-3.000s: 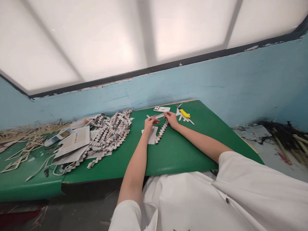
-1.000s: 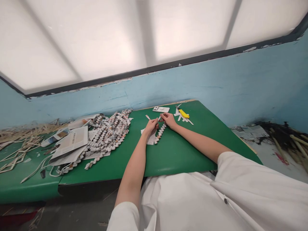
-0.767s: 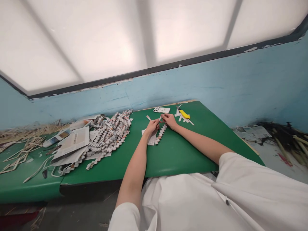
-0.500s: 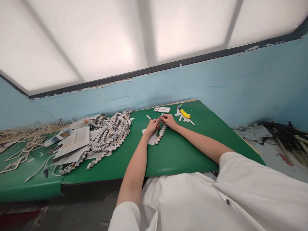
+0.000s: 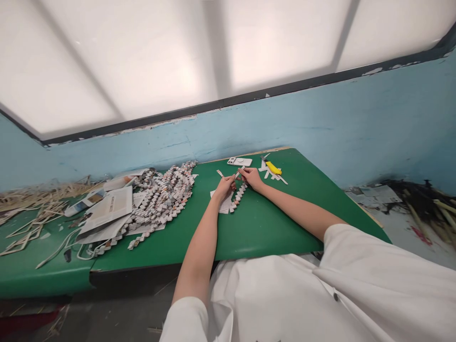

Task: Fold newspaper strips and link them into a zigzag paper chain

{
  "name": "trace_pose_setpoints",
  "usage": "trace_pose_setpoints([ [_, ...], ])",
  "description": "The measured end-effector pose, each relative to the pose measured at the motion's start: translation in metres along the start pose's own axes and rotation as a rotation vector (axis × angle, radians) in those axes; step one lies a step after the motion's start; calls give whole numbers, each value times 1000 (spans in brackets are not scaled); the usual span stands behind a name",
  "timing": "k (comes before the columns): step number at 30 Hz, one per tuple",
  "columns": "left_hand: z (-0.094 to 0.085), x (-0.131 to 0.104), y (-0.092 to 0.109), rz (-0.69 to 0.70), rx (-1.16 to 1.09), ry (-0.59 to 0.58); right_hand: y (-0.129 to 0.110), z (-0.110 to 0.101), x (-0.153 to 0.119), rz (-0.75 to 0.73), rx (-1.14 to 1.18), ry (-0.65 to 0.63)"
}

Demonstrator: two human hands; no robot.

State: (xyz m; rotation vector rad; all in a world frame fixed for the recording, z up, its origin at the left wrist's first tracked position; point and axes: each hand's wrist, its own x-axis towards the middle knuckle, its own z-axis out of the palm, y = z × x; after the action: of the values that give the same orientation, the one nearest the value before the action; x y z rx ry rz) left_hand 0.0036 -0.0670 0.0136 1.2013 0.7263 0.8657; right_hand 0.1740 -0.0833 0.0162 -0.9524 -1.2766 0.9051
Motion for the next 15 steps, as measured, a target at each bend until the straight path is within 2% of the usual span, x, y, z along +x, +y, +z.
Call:
trace_pose_setpoints([
  [11, 1, -1, 1, 21, 57, 18, 4, 0, 1, -2, -20, 12],
  [15, 0, -1, 2, -7, 15, 2, 7, -1, 3, 22, 9, 63],
])
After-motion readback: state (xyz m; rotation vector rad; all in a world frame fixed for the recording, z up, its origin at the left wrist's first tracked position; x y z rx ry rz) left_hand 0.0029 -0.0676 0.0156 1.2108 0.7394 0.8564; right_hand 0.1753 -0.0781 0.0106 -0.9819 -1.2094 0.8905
